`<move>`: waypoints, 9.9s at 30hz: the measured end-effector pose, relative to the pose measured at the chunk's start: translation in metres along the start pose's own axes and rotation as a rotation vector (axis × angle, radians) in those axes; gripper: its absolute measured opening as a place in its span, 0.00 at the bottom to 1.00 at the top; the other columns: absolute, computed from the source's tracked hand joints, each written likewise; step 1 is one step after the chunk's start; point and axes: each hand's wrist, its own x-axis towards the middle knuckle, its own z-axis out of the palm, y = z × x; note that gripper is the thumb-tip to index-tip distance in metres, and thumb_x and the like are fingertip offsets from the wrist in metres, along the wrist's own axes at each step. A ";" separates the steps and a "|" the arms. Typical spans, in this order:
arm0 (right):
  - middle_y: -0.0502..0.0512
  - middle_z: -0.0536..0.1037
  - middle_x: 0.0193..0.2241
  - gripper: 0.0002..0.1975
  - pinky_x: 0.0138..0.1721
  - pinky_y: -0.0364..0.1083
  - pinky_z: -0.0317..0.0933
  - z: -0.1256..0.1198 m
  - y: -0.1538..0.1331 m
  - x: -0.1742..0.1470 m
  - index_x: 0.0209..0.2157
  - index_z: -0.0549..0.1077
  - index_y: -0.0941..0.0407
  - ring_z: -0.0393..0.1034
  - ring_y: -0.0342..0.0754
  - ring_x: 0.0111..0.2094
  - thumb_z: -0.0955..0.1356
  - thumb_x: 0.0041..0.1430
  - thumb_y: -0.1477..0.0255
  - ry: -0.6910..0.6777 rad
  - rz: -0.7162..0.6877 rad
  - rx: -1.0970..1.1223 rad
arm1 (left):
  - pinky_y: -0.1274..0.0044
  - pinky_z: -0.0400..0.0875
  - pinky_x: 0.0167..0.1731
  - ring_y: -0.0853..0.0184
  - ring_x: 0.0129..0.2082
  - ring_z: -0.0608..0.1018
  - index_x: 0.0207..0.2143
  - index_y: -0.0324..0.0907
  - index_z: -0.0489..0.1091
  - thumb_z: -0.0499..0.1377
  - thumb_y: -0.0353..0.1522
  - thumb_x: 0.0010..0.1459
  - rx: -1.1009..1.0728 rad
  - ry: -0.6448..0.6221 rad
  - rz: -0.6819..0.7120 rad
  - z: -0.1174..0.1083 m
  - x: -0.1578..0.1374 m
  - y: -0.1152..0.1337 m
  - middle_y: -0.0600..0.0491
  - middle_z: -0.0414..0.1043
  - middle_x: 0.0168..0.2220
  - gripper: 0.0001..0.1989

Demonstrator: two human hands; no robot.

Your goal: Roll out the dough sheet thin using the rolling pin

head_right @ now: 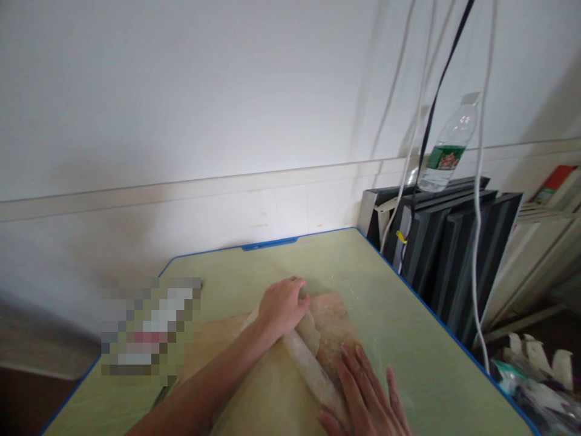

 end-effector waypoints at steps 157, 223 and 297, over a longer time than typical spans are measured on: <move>0.60 0.72 0.45 0.17 0.46 0.48 0.57 0.068 -0.158 0.199 0.47 0.67 0.58 0.65 0.50 0.47 0.57 0.61 0.67 -0.627 -0.294 0.508 | 0.75 0.62 0.49 0.63 0.56 0.61 0.60 0.37 0.48 0.44 0.19 0.48 0.175 0.051 -0.126 0.036 -0.213 -0.061 0.44 0.55 0.58 0.34; 0.57 0.75 0.42 0.14 0.53 0.56 0.44 0.050 -0.117 0.168 0.37 0.73 0.55 0.66 0.50 0.46 0.58 0.57 0.70 -0.712 -0.219 0.323 | 0.69 0.61 0.50 0.55 0.58 0.57 0.61 0.35 0.42 0.48 0.31 0.55 0.034 0.007 -0.075 0.009 -0.202 -0.023 0.36 0.43 0.61 0.32; 0.54 0.76 0.37 0.12 0.41 0.49 0.63 -0.027 -0.058 0.053 0.40 0.71 0.55 0.70 0.49 0.39 0.60 0.57 0.77 -0.206 -0.212 0.258 | 0.70 0.51 0.56 0.62 0.55 0.61 0.50 0.39 0.61 0.48 0.34 0.57 -0.089 -0.024 -0.023 -0.035 -0.186 -0.041 0.49 0.60 0.55 0.19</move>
